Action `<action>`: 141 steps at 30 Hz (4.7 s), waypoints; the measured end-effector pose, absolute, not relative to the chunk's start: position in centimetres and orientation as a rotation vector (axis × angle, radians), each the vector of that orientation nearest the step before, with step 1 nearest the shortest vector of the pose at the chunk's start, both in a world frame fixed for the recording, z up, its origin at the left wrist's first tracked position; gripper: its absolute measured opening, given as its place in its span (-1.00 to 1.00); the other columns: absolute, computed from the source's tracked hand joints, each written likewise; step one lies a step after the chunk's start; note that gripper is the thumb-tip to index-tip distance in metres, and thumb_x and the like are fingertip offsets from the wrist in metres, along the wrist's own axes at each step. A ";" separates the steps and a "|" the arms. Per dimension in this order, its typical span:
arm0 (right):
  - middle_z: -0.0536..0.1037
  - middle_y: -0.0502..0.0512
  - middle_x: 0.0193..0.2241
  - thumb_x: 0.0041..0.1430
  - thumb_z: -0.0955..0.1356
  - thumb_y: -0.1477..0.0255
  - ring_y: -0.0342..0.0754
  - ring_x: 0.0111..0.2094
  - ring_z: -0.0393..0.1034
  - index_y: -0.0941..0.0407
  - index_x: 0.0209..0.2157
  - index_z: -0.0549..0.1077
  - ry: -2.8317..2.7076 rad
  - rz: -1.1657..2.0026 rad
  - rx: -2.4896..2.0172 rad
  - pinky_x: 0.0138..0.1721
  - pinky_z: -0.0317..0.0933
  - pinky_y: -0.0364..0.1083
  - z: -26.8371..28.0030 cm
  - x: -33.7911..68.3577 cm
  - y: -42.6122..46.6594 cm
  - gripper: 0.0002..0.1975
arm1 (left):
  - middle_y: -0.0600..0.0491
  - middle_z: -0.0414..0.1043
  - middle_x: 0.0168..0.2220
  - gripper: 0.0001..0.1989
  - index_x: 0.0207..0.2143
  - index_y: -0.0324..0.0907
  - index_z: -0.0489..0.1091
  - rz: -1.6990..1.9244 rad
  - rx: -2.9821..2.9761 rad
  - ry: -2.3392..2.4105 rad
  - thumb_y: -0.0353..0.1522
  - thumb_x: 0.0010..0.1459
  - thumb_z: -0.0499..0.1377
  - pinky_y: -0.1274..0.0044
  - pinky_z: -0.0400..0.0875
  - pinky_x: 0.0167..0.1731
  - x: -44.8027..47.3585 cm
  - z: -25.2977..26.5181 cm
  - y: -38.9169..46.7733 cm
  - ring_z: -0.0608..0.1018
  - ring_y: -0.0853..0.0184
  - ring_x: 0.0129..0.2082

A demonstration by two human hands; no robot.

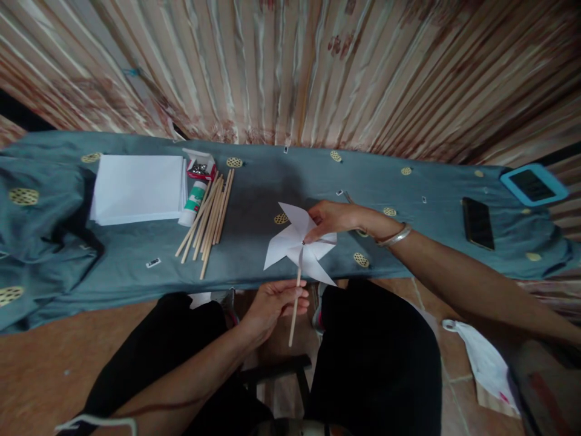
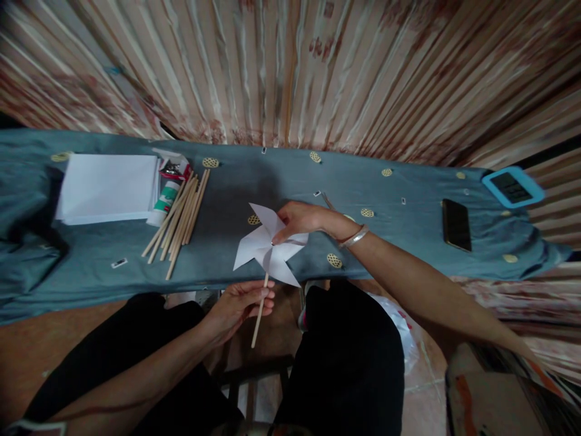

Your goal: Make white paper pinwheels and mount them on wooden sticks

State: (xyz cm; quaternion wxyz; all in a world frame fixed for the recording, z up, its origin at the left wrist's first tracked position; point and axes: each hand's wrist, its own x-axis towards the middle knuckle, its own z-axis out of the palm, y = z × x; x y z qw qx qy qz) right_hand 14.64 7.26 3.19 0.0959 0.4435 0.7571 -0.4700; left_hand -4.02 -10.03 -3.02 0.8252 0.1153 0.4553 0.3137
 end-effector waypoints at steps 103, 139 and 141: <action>0.56 0.06 -0.49 0.02 0.45 0.27 -0.12 -0.46 0.36 0.24 -0.37 0.60 2.245 -1.014 1.115 -0.43 0.15 -0.18 3.4 12.0 7.3 -0.72 | 0.08 0.42 -0.58 -0.79 -0.47 -0.33 0.50 0.599 0.243 0.936 -0.33 -0.03 0.38 0.55 0.33 -0.51 -2.8 -3.6 -9.6 0.44 0.46 -0.65; 0.58 0.03 -0.36 -0.13 0.50 0.16 -0.09 -0.34 0.43 0.15 -0.28 0.54 2.470 -1.698 1.599 -0.29 0.30 -0.11 4.5 16.1 6.8 -0.58 | 0.06 0.51 -0.53 -0.56 -0.39 -0.31 0.56 0.778 0.329 0.905 -0.20 -0.29 0.50 0.56 0.50 -0.46 -2.9 -1.9 -8.1 0.52 0.45 -0.59; 0.60 0.08 -0.27 -0.12 0.51 0.15 -0.05 -0.23 0.46 0.14 -0.23 0.54 2.657 -1.694 1.871 -0.14 0.32 -0.04 5.0 17.0 6.3 -0.55 | 0.07 0.51 -0.53 -0.55 -0.40 -0.30 0.57 0.815 0.360 0.911 -0.18 -0.31 0.50 0.57 0.49 -0.48 -3.1 -1.5 -7.6 0.52 0.45 -0.60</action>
